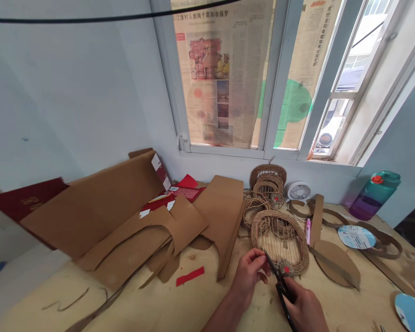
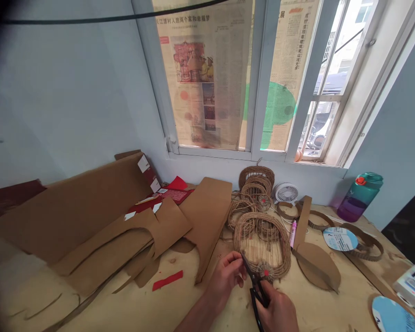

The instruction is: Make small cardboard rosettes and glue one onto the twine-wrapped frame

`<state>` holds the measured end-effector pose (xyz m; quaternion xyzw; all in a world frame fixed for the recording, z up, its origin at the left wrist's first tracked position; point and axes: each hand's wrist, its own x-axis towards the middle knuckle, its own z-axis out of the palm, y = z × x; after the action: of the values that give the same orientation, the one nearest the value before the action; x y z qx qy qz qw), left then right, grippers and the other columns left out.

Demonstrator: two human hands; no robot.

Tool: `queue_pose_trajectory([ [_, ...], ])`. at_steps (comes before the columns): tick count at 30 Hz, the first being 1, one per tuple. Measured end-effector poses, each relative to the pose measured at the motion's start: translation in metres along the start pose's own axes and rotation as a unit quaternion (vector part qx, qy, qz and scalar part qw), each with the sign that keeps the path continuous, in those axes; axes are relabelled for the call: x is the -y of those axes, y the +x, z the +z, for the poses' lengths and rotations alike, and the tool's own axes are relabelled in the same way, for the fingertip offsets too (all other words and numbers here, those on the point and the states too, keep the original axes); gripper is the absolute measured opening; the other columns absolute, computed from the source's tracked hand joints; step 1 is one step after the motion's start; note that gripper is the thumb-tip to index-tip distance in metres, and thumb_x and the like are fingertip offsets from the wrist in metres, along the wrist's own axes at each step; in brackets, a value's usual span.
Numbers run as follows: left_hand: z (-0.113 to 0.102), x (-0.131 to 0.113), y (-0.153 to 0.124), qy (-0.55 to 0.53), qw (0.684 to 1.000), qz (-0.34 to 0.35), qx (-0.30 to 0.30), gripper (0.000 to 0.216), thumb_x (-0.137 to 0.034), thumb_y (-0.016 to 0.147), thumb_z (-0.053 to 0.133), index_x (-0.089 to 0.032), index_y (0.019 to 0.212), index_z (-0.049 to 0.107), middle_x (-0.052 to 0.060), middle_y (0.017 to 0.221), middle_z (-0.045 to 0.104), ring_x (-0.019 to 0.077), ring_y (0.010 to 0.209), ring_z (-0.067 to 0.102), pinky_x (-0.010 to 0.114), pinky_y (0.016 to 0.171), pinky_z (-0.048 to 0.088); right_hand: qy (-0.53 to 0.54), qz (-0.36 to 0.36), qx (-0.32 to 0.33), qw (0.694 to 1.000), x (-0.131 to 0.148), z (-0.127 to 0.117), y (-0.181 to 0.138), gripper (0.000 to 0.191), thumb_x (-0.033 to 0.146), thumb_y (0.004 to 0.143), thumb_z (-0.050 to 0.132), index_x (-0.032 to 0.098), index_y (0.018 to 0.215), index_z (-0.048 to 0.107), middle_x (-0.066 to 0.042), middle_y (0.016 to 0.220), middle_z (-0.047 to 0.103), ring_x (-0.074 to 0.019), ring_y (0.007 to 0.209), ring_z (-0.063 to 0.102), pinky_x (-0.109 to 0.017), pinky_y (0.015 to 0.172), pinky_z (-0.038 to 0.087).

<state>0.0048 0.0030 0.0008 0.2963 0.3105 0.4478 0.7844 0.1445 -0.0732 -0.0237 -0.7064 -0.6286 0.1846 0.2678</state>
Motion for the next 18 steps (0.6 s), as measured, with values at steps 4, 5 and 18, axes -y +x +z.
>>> queue_pose_trajectory([
  [4,-0.0012,-0.0017,0.0002,0.013,1.000,0.002,0.002,0.028,-0.033,0.058,0.076,-0.016,0.069,0.056,-0.001,0.057,0.058,0.0105,0.047,0.051,0.020,0.042,0.033,-0.031,0.014,0.020,0.999,0.0018,-0.0019,0.0023,0.026,0.038,0.079,0.043,0.023,0.070,0.061,-0.002,0.062,0.070,-0.0188,0.060,0.064,-0.019,0.052,0.041],
  [5,-0.0013,-0.0021,0.0001,0.016,1.000,0.003,0.002,0.028,-0.033,0.058,0.075,-0.016,0.068,0.056,-0.001,0.057,0.058,0.0104,0.047,0.051,0.020,0.042,0.033,-0.032,0.016,0.025,0.999,0.0023,-0.0024,0.0027,0.026,0.038,0.079,0.042,0.022,0.071,0.061,-0.003,0.062,0.070,-0.0187,0.060,0.064,-0.019,0.052,0.041],
  [18,-0.0017,-0.0041,-0.0010,0.040,0.999,0.016,0.003,0.028,-0.034,0.059,0.076,-0.015,0.066,0.057,-0.001,0.058,0.057,0.0099,0.047,0.050,0.019,0.042,0.036,-0.063,0.014,0.026,0.998,-0.0007,-0.0006,0.0027,0.026,0.037,0.082,0.041,0.023,0.071,0.060,-0.001,0.061,0.069,-0.0171,0.057,0.064,-0.020,0.051,0.038],
])
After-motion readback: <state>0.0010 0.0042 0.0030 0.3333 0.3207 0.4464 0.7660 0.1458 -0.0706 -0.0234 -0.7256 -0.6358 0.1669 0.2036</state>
